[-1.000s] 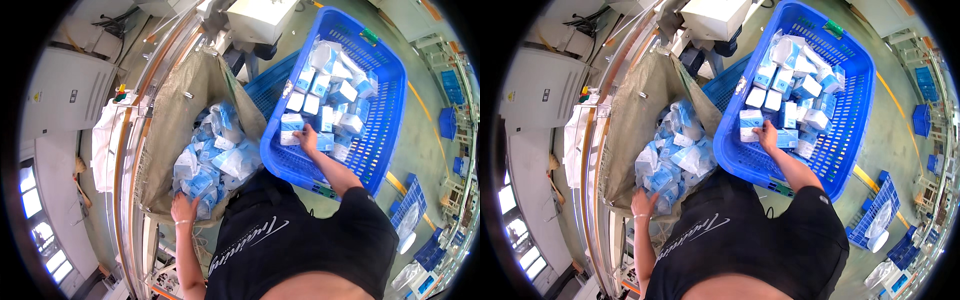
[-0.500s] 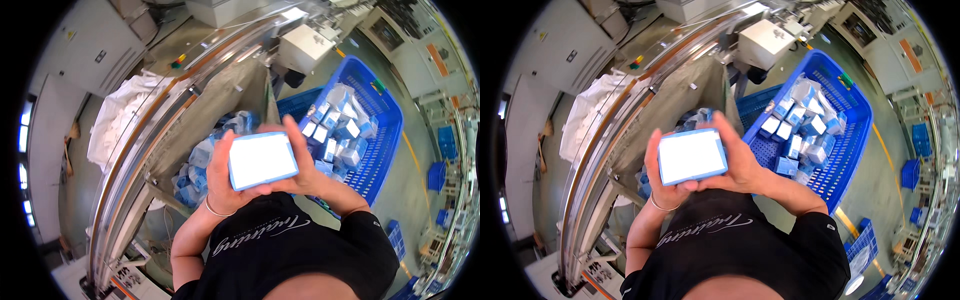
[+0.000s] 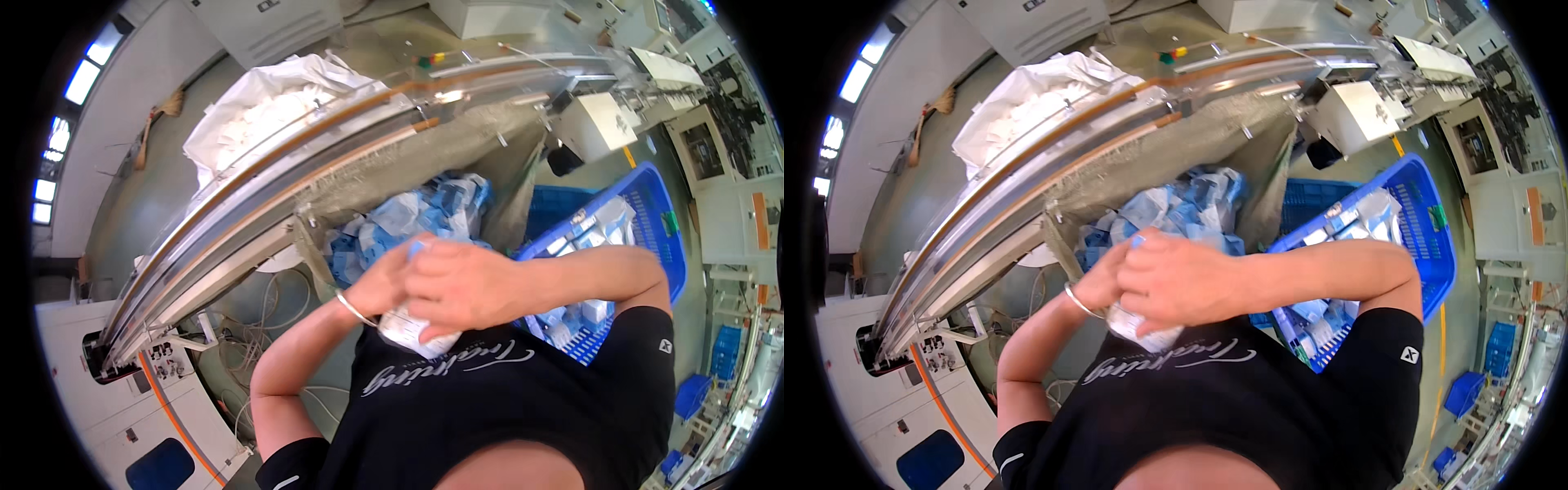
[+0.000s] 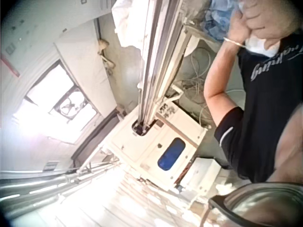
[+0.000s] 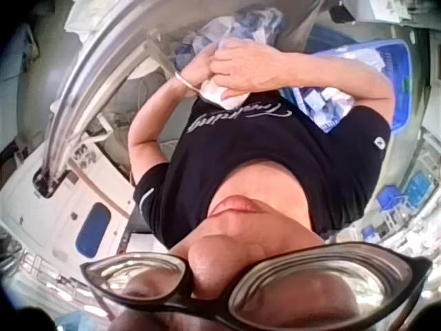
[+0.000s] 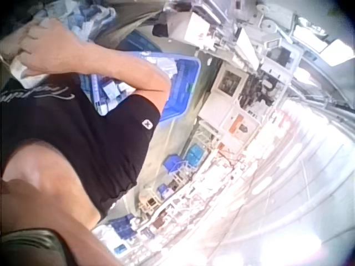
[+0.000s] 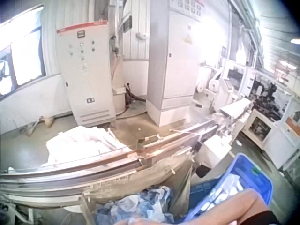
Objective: The person stands in a factory setting and repeatedly picks up small, white, rectangular packages from a large white sack. They place the packages into a blue plastic basket, occasionally handling them with both hands to adjust their orientation before depositing them.
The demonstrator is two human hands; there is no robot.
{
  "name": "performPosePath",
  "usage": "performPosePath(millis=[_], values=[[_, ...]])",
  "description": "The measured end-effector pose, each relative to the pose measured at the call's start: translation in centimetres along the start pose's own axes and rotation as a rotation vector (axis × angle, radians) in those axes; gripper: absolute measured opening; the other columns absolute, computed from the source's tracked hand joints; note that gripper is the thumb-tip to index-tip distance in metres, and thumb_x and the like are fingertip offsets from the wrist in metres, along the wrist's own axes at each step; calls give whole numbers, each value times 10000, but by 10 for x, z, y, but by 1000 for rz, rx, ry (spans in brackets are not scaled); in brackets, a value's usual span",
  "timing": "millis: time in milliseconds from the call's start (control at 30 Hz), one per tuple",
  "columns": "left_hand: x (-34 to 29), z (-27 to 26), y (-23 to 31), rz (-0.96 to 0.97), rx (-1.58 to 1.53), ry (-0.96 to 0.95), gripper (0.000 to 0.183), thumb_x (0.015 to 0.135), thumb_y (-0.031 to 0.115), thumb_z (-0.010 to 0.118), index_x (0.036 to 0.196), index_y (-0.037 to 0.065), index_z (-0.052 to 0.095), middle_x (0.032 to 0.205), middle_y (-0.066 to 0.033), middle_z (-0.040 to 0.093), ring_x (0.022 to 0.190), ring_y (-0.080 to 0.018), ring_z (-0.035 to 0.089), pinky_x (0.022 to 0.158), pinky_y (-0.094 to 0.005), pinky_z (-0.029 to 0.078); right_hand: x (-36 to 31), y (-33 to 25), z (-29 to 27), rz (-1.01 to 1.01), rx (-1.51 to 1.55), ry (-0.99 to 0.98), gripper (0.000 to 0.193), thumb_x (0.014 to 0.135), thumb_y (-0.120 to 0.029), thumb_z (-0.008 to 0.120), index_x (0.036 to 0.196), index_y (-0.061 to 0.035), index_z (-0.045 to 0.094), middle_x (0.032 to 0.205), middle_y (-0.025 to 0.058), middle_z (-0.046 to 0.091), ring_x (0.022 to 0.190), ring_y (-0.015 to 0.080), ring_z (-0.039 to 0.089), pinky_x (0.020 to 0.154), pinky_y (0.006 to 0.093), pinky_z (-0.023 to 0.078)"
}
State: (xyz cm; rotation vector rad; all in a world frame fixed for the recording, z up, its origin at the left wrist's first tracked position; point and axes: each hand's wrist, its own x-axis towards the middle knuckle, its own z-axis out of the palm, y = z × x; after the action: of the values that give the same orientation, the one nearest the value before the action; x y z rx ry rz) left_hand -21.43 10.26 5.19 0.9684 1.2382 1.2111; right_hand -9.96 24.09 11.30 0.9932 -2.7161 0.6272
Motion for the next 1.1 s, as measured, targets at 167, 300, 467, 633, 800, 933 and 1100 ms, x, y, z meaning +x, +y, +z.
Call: performPosePath(millis=[167, 300, 467, 633, 800, 933, 1100], values=[[5, 5, -11, -12, -53, 57, 246, 977, 260, 395, 976, 56, 532, 782, 22, 455, 766, -73, 388, 712, -237, 375, -2, 0, -1, -105, -56, -100, 342, 797, -377, 588, 617, -113, 466, 580, 5, 417, 540, 174, 488, 521, 299, 404], [-6, 8, -29, -32, -331, 113, 273, 974, 267, 391, 970, 40, 542, 790, 29, 479, 770, -47, 407, 705, -208, 363, -16, -2, -16, -242, -149, 23, 363, 807, -366, 578, 594, -116, 422, 583, -1, 432, 523, 132, 479, 447, 262, 358], [-14, -8, -39, 107, -379, 174, 410, 931, 382, 399, 970, 11, 568, 871, -47, 582, 814, -116, 537, 733, -238, 425, -77, 30, 23, 100, -50, 121, 202, 811, -262, 588, 693, -107, 533, 604, 21, 457, 533, 151, 494, 461, 299, 378], [-20, -34, 21, 258, -111, 410, 495, 931, 435, 372, 1048, -8, 559, 894, -93, 619, 797, -175, 600, 739, -297, 482, -79, 19, 41, 873, 531, 545, 242, 926, -177, 458, 768, -19, 552, 654, 77, 552, 578, 158, 541, 563, 264, 430], [-6, -6, 18, 126, -20, 383, 449, 980, 319, 273, 1138, -29, 508, 1116, -114, 553, 1056, -172, 496, 941, -305, 369, -17, 39, 54, 1004, 596, 941, 112, 876, -121, 538, 821, -25, 552, 653, -6, 516, 621, 55, 443, 571, 230, 410], [-1, -18, -16, 163, -341, 607, 431, 981, 324, 263, 1131, 4, 509, 1045, -98, 578, 969, -172, 543, 883, -297, 418, -13, 55, 64, 881, 847, 658, 216, 876, -203, 564, 987, -18, 559, 845, 20, 572, 754, 73, 518, 666, 238, 450], [-12, -18, -5, 374, 585, 706, 261, 931, 159, 407, 1035, -13, 574, 917, -163, 613, 811, -241, 616, 740, -315, 468, -1, 55, 26, 787, 698, -17, 764, 821, -443, 580, 1320, 56, 285, 1167, 236, 531, 1043, 344, 557, 834, 354, 466]])
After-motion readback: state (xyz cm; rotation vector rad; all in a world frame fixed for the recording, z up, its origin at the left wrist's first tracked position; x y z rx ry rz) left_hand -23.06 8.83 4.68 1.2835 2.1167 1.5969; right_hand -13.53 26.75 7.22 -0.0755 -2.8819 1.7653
